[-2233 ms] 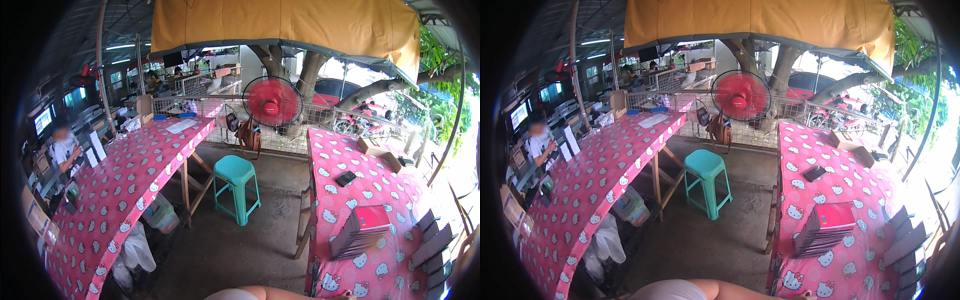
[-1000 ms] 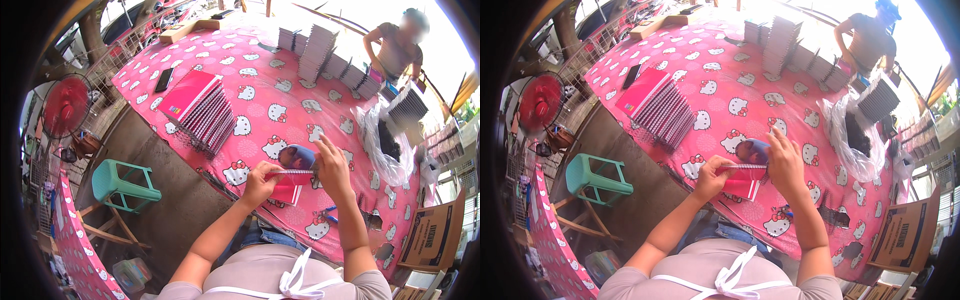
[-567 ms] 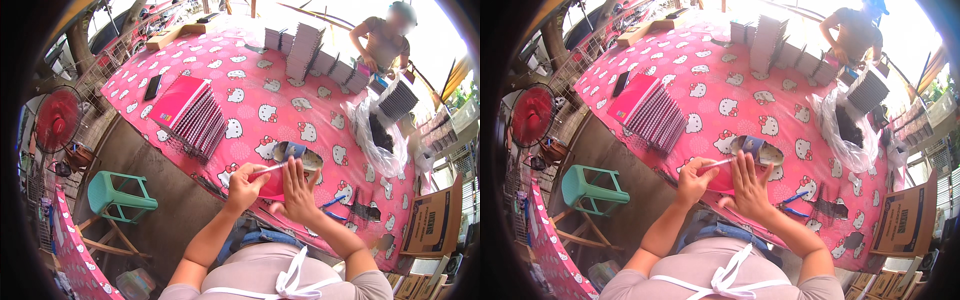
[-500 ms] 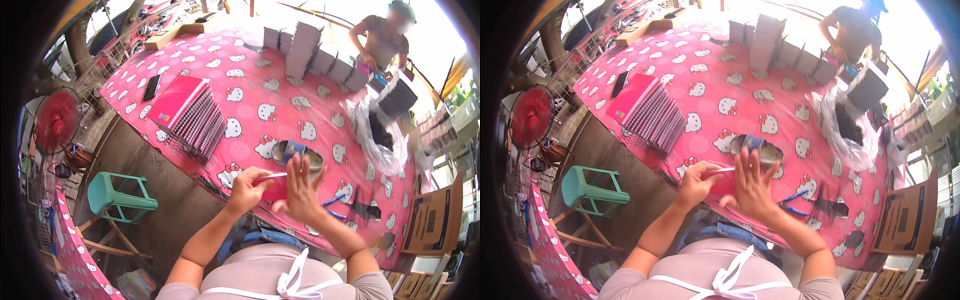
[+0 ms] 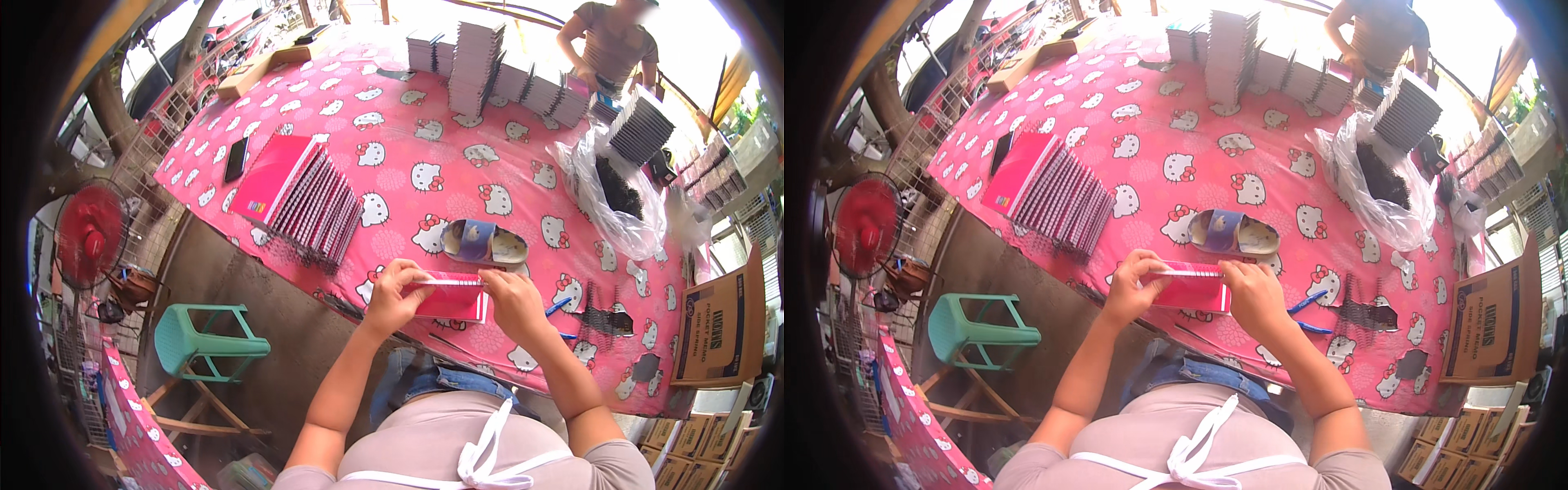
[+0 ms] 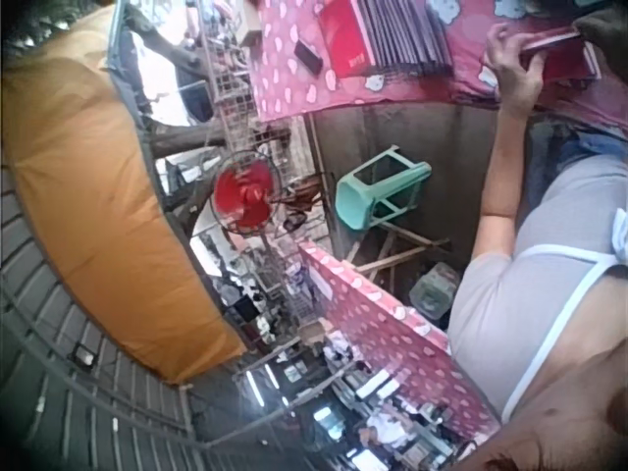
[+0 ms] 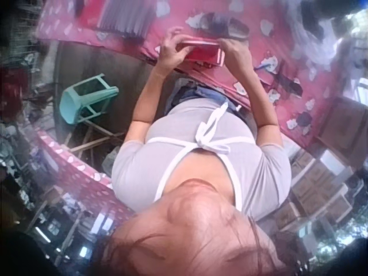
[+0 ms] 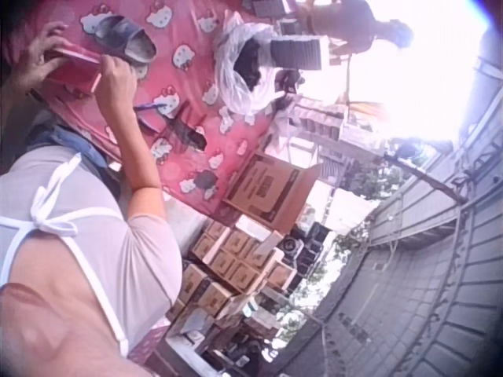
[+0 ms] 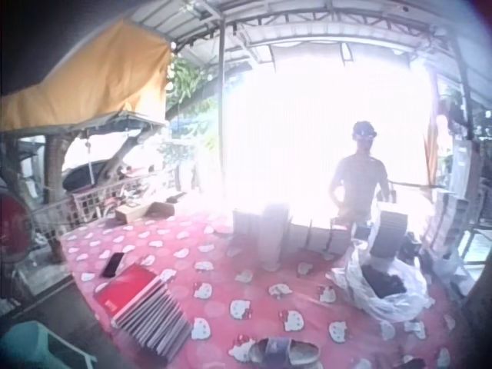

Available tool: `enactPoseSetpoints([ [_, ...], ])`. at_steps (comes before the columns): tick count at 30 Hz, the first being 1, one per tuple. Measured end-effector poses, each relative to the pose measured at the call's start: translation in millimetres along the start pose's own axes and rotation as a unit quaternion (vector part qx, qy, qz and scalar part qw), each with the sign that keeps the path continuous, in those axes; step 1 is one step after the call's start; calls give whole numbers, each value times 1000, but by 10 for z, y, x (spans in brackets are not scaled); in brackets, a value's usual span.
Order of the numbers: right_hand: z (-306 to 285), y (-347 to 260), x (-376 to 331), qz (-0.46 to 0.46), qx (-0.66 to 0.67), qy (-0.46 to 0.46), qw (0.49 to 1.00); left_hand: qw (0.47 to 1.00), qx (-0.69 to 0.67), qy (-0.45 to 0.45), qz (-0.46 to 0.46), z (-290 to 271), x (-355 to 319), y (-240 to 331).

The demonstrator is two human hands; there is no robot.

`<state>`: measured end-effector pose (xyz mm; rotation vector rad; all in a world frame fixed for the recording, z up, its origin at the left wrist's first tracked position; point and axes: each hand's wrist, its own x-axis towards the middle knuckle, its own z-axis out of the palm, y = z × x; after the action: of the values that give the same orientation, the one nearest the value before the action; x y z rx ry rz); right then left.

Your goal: The person uses a pair of pliers to trim and tuck the ends of wire spirals on several notebooks, handling them one at a time and placing them into stacks on the table.

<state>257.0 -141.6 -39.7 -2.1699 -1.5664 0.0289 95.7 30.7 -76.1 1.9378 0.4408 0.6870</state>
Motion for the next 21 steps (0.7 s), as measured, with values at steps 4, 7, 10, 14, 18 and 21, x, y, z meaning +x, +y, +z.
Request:
enactPoseSetpoints([
  [4,-87,-77,11,28,78,21,996,958,277,60,49,145,-70,459],
  [7,-161,-117,12,55,103,-4,993,963,258,57,50,270,-135,278],
  [10,-148,-43,17,41,82,-63,994,978,177,86,68,283,-83,260],
  [14,-374,6,231,125,132,-267,947,980,169,71,82,226,-78,248],
  [18,-48,770,483,0,23,-60,998,978,171,88,85,232,-106,253],
  [21,345,1137,484,-53,-126,3,991,975,171,128,60,298,-101,277],
])
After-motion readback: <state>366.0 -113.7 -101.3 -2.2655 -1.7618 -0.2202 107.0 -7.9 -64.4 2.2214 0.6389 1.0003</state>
